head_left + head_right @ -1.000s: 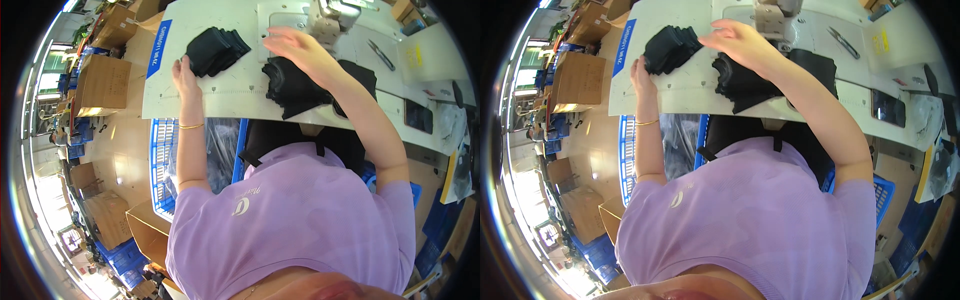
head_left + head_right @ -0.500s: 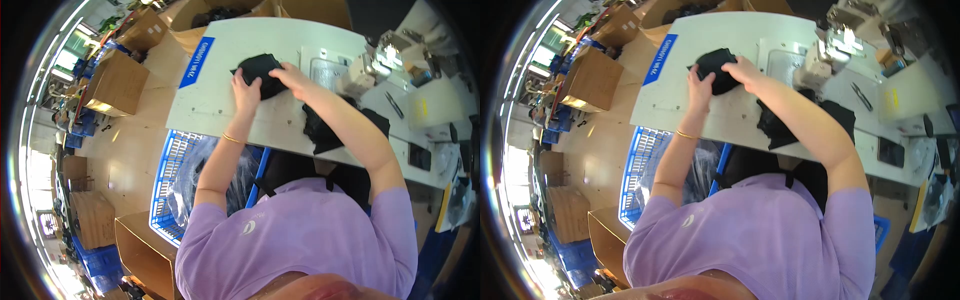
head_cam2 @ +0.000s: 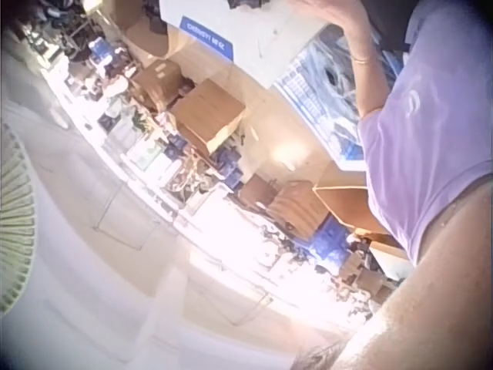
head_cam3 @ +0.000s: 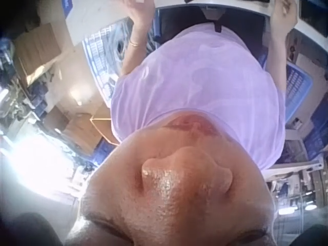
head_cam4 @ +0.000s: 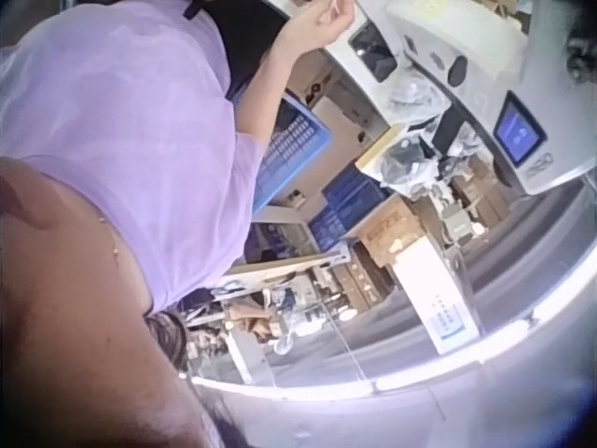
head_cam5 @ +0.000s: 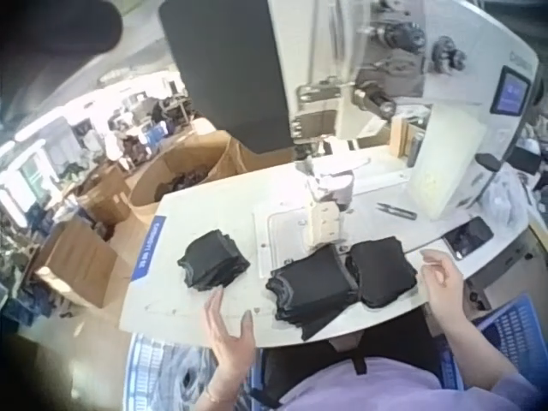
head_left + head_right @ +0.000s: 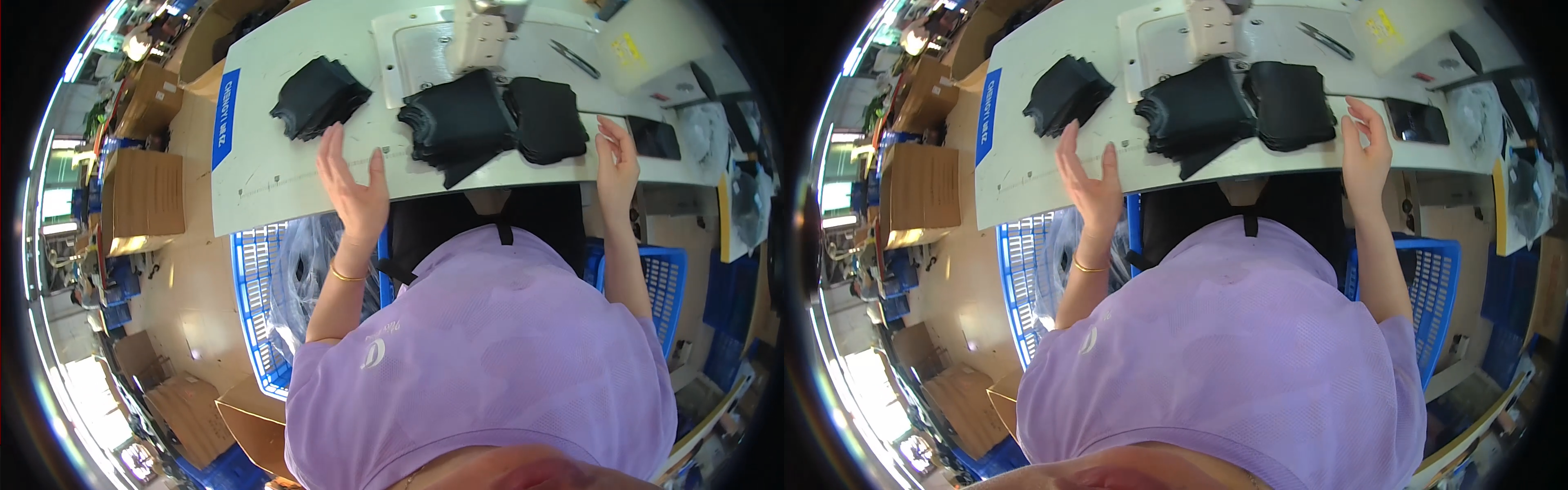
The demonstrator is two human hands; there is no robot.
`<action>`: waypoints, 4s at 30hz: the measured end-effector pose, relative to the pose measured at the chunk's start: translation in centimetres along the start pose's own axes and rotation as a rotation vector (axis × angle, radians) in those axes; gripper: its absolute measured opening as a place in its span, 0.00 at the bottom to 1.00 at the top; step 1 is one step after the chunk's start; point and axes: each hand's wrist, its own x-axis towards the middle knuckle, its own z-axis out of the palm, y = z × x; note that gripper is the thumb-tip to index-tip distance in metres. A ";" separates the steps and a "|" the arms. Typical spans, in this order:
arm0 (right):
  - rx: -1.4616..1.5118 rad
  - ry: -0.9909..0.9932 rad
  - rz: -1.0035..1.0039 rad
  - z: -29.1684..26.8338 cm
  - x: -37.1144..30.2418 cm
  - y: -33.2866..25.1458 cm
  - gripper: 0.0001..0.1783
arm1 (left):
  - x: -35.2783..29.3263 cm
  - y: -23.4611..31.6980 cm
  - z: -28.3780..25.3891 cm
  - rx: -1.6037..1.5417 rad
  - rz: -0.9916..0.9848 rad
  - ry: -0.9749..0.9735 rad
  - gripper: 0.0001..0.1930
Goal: Stitching or sewing pieces of black material using an industrial sewing machine to assemble shoe components.
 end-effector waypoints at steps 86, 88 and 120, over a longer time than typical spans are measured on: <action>-0.378 -0.223 -0.455 2.9 6.3 -0.8 0.24 | 8.0 7.1 9.6 -0.132 0.449 -0.369 0.09; -0.365 -0.208 -0.471 3.1 6.4 -0.8 0.23 | 8.0 6.9 9.7 -0.160 0.424 -0.367 0.07; 0.480 -0.393 -0.090 4.0 6.0 -10.7 0.08 | 12.6 13.3 4.2 -0.807 -0.201 -0.504 0.07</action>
